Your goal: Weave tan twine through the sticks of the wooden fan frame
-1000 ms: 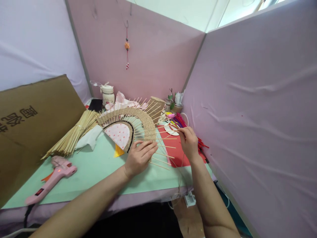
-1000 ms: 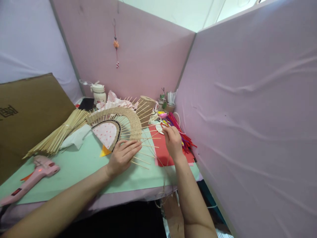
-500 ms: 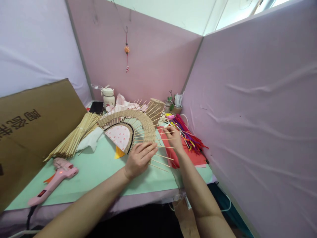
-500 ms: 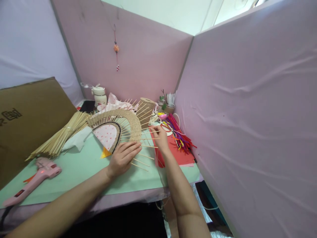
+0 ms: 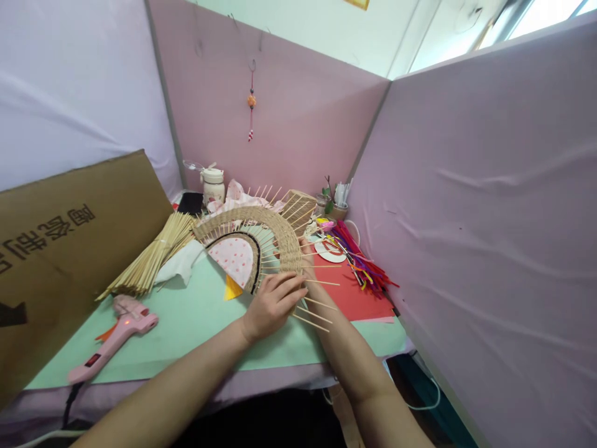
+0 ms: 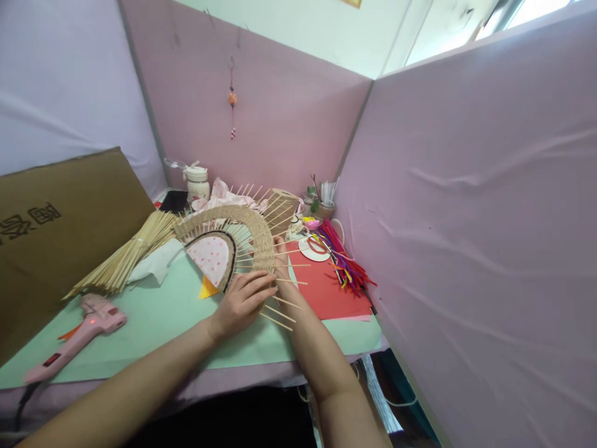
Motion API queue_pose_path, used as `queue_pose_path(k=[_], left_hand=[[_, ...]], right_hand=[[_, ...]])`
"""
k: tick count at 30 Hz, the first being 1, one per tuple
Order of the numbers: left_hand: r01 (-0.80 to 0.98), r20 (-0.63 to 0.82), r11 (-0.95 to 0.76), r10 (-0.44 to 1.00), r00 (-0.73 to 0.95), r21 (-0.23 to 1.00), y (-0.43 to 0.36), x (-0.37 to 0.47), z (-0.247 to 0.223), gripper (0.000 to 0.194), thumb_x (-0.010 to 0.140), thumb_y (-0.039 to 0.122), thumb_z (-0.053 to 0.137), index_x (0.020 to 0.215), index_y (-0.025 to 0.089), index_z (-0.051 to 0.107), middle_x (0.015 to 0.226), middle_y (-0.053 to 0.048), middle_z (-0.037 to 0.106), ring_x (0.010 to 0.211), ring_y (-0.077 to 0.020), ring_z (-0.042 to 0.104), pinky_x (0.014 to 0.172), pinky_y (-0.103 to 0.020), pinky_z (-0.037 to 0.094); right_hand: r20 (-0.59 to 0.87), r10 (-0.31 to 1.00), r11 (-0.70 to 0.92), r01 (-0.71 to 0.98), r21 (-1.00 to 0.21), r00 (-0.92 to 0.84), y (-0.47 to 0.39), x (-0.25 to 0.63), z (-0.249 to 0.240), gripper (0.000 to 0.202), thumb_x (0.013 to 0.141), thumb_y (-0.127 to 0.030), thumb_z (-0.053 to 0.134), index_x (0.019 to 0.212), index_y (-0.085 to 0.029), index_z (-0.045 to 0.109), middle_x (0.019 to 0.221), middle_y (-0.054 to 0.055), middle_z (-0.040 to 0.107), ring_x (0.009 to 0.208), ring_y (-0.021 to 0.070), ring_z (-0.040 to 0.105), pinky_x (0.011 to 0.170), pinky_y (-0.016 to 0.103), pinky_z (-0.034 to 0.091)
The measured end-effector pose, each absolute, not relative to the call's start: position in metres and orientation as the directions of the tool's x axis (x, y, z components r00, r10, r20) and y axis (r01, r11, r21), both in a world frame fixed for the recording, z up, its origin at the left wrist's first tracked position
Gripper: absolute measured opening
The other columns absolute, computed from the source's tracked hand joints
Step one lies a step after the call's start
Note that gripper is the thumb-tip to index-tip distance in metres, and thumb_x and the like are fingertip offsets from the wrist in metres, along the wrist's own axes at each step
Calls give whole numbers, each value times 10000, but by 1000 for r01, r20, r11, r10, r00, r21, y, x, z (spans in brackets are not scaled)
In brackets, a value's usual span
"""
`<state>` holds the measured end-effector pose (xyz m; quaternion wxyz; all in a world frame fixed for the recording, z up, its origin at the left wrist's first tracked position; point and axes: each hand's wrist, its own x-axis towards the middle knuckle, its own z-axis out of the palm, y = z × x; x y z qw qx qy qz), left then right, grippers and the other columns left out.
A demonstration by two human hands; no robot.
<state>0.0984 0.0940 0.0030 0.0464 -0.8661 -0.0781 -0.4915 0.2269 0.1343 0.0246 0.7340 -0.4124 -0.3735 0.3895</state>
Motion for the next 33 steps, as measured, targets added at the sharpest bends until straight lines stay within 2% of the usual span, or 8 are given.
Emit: queue_pose_path(k=[2,6,8,10,13,22,27,33], left_hand=[[116,792,-993,102,602,40,94,88,3,442,866,67,506,1275,225,565,1333,-118,606,1294,-243,489,1002,-420,442],[41,639,-964,205,741,262,95,61,14,681,775,116,535,1428,260,408,1518,-130,382,1397,-275,376,1105,-457,386],[157,658,-881,442,610,446,99,56,23,608,811,197,524,1407,251,415,1489,-131,406,1388,-290,379,1133,-502,339],[295,611,-704,709,352,647,105,60,33,510,859,279,509,1360,212,443,1393,-144,493,1331,-295,435,1119,-524,341],[360,464,-500,866,187,788,112,73,45,575,826,388,599,1342,178,455,1354,-146,532,1295,-311,458,1101,-523,350],[370,349,-414,908,231,832,98,68,69,833,727,424,697,1442,165,358,1480,-168,420,1395,-341,365,1135,-530,323],[455,316,-401,914,254,795,92,63,83,844,738,448,675,1446,149,327,1497,-184,403,1406,-345,359,1143,-537,310],[560,283,-367,930,234,743,88,66,95,832,736,495,659,1409,122,343,1415,-211,478,1331,-362,455,1073,-525,394]], right_hand=[[194,887,357,-356,-863,420,129,225,30,265,744,-383,630,903,-293,438,775,-38,567,550,132,516,504,301,488],[254,875,394,-303,-868,411,116,219,40,255,753,-393,663,827,-270,453,701,-56,500,553,110,465,496,249,441],[271,876,399,-285,-872,398,111,216,42,252,759,-377,662,831,-256,453,705,-56,494,578,107,464,526,236,433],[293,877,408,-266,-873,382,108,213,42,239,778,-378,646,857,-251,460,738,-40,513,613,120,479,562,251,442],[361,858,441,-163,-883,365,110,212,41,211,838,-421,583,872,-244,474,779,-12,529,654,141,495,607,275,447],[596,796,561,240,-792,106,110,221,60,175,902,-382,507,878,-210,528,845,11,582,736,144,548,687,272,440],[594,802,516,427,-743,65,110,219,63,173,913,-366,477,865,-215,546,786,-2,578,686,141,529,654,266,414],[575,815,475,474,-741,81,108,217,59,111,884,-314,495,854,-223,550,725,-30,578,642,128,525,608,240,396]])
